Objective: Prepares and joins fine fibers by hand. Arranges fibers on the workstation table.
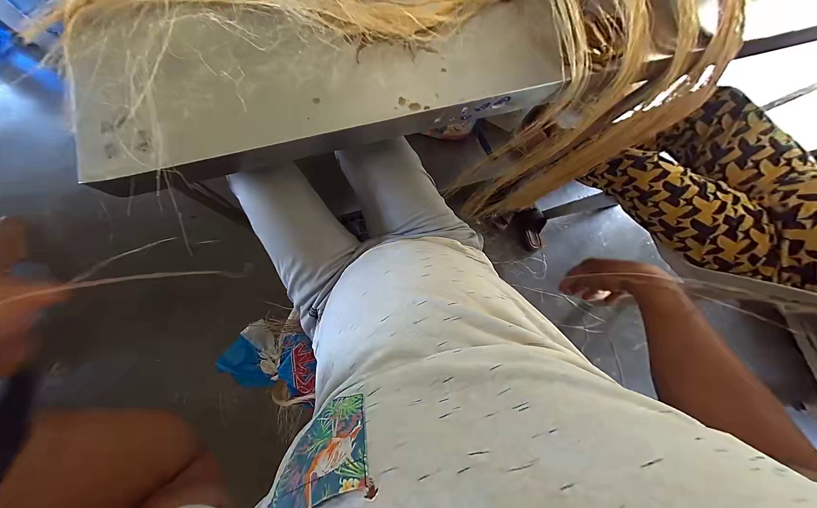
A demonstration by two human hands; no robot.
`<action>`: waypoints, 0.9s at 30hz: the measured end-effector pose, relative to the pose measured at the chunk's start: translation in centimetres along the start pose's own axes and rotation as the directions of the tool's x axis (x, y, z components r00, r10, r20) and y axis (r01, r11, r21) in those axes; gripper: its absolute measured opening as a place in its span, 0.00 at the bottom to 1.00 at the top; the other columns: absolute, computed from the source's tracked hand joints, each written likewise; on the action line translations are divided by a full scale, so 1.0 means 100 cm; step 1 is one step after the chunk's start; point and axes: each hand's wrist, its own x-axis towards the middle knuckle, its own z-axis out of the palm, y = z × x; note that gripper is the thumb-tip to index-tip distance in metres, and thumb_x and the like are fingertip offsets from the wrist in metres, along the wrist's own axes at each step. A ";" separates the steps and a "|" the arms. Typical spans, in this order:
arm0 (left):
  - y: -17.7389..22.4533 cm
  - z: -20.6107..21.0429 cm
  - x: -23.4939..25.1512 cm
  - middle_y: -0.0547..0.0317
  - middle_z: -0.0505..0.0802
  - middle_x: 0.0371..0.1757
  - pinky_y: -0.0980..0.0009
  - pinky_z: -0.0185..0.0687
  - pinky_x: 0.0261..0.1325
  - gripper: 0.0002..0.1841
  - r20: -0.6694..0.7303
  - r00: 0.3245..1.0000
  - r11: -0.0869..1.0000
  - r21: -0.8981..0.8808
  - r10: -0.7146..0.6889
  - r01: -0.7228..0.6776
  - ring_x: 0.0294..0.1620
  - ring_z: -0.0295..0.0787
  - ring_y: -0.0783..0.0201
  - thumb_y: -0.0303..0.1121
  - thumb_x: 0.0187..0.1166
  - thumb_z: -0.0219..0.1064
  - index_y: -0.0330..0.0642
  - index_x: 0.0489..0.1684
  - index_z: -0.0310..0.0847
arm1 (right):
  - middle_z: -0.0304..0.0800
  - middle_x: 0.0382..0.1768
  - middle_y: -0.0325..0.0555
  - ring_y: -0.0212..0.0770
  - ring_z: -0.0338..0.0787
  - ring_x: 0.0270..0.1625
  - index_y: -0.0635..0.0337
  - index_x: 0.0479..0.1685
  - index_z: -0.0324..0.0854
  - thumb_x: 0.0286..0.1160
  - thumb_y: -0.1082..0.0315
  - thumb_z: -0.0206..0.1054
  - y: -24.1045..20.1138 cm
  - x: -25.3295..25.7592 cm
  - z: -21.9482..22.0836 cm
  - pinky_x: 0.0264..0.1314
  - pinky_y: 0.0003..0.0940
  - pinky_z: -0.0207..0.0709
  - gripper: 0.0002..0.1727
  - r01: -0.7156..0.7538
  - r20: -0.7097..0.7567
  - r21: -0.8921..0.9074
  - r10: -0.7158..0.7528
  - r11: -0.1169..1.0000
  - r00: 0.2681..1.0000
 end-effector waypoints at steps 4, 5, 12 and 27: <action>0.074 0.071 0.068 0.67 0.88 0.30 0.77 0.75 0.27 0.14 0.005 0.980 0.957 0.217 0.198 -0.194 0.24 0.79 0.78 0.45 0.87 0.61 0.46 0.45 0.89 | 0.97 0.46 0.41 0.38 0.95 0.46 0.59 0.43 0.92 0.84 0.43 0.60 -0.084 -0.023 -0.038 0.52 0.38 0.88 0.27 0.669 0.343 0.102 -0.658 0.736 0.670; 0.080 0.082 0.079 0.67 0.87 0.29 0.78 0.73 0.26 0.14 0.012 0.981 0.958 0.213 0.193 -0.191 0.23 0.77 0.78 0.44 0.88 0.61 0.45 0.45 0.89 | 0.98 0.45 0.38 0.38 0.97 0.46 0.52 0.42 0.94 0.81 0.30 0.52 -0.097 -0.029 -0.038 0.52 0.38 0.90 0.36 0.771 0.357 0.186 -0.773 0.609 0.525; 0.080 0.134 0.091 0.62 0.83 0.23 0.77 0.68 0.17 0.13 -0.116 0.985 0.989 0.080 0.131 -0.122 0.15 0.72 0.72 0.39 0.90 0.59 0.42 0.45 0.86 | 0.97 0.42 0.43 0.38 0.95 0.37 0.53 0.56 0.88 0.84 0.26 0.29 -0.196 -0.067 0.021 0.40 0.37 0.90 0.48 0.765 0.051 0.554 -0.931 0.328 0.363; 0.031 0.201 0.070 0.66 0.88 0.25 0.59 0.83 0.33 0.15 0.454 0.869 0.970 0.041 0.194 -0.238 0.26 0.85 0.67 0.43 0.89 0.58 0.50 0.38 0.90 | 0.95 0.42 0.44 0.38 0.94 0.48 0.56 0.43 0.87 0.94 0.60 0.48 -0.281 -0.100 0.038 0.55 0.35 0.89 0.20 0.515 -0.054 0.818 -0.857 0.256 0.512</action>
